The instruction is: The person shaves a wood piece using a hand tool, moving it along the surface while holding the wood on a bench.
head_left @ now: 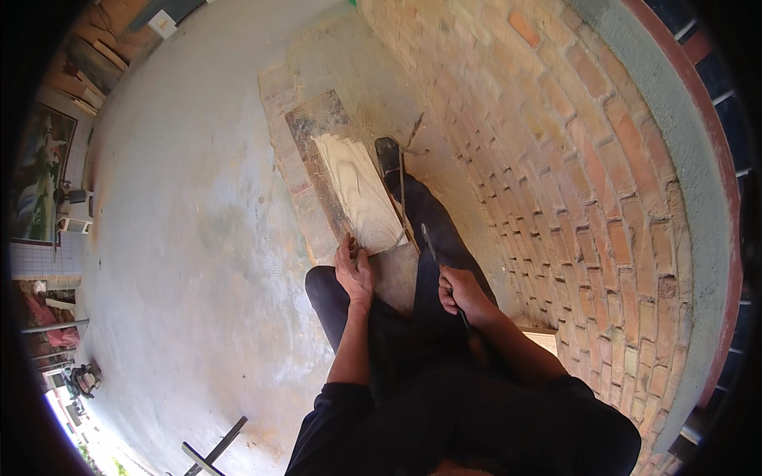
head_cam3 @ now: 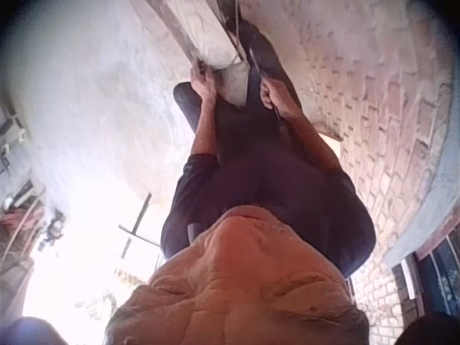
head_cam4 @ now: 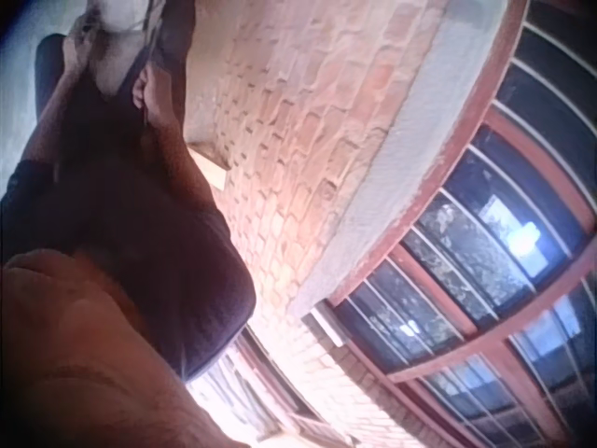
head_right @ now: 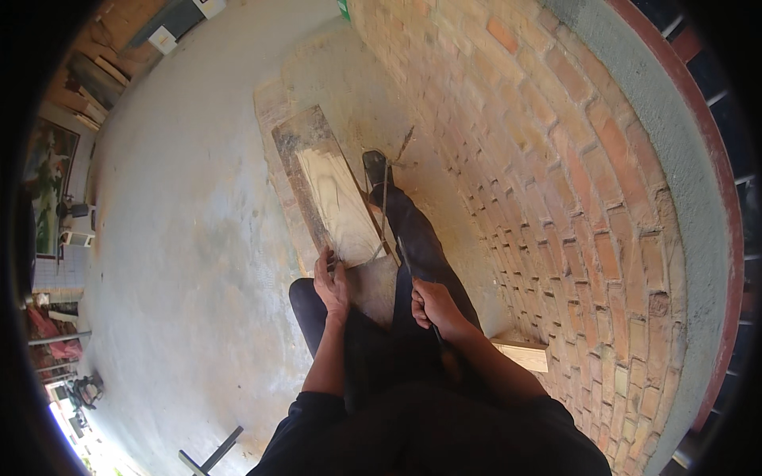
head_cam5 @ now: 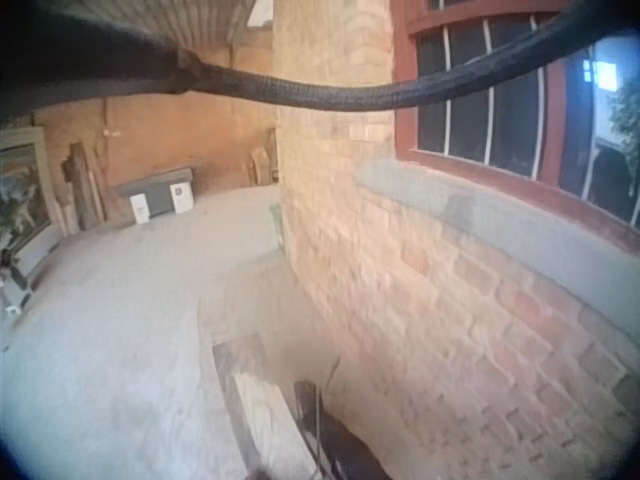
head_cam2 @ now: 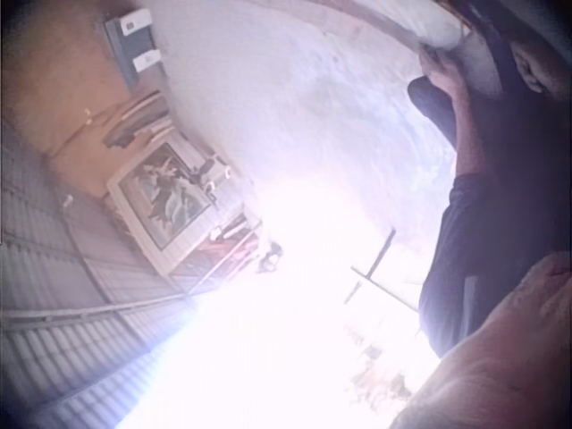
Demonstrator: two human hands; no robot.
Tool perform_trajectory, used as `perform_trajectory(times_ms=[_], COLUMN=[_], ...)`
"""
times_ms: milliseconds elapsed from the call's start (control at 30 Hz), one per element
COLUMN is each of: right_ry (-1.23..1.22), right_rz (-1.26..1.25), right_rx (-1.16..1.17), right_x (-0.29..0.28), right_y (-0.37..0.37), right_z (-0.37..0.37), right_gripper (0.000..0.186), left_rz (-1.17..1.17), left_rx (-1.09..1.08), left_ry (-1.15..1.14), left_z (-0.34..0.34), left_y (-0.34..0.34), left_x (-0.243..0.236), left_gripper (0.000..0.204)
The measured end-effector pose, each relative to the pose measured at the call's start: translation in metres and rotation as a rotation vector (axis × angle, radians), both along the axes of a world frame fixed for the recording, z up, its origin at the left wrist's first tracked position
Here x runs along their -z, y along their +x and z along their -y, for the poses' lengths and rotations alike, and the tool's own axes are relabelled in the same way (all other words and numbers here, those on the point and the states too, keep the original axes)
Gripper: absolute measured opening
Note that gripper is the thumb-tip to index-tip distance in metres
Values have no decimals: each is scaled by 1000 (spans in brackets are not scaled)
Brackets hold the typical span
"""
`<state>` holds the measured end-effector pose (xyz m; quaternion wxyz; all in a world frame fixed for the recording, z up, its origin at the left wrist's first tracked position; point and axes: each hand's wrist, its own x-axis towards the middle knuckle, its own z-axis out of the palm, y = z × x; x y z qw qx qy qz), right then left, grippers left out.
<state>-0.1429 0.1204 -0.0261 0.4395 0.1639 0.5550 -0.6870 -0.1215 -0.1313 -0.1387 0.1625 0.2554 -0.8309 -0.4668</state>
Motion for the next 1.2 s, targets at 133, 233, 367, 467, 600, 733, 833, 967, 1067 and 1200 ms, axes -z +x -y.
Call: perform_trajectory(times_ms=[133, 233, 367, 467, 600, 733, 833, 967, 1067, 1200], right_ry=[21, 37, 76, 112, 54, -42, -56, 8, 6, 73], right_rz=[-8, 0, 15, -32, -133, -185, -227, -260, -291, -314], right_rx=[20, 25, 45, 45, -4, -11, 41, -15, -25, -76], right_x=[13, 12, 7, 6, 8, -25, -27, -2, 5, 21], right_y=[0, -5, -3, -1, -7, -46, -51, -49, -67, -92], right_z=[-3, -3, -4, 0, 19, 81, 101, 114, 141, 182], right_gripper=[49, 48, 47, 46, 48, 48, 47, 48, 50, 52], left_rz=[3, 126, 184, 121, 152, 84, -21, 64, 36, -48], left_rx=[29, 65, 13, 31, 95, 102, 88, 10, -60, -52], left_ry=[-228, -499, -484, -435, -332, -375, -375, 0, 622, 1160], left_z=[-15, -36, -39, -33, -33, -37, -37, -40, -56, -60], left_y=[-51, -67, -66, -59, -26, 25, 36, 61, 75, 46], left_x=[-21, -23, -21, -23, -24, -7, -7, -27, -58, -113], left_gripper=[82, 85, 83, 76, 60, 52, 51, 40, 32, 38])
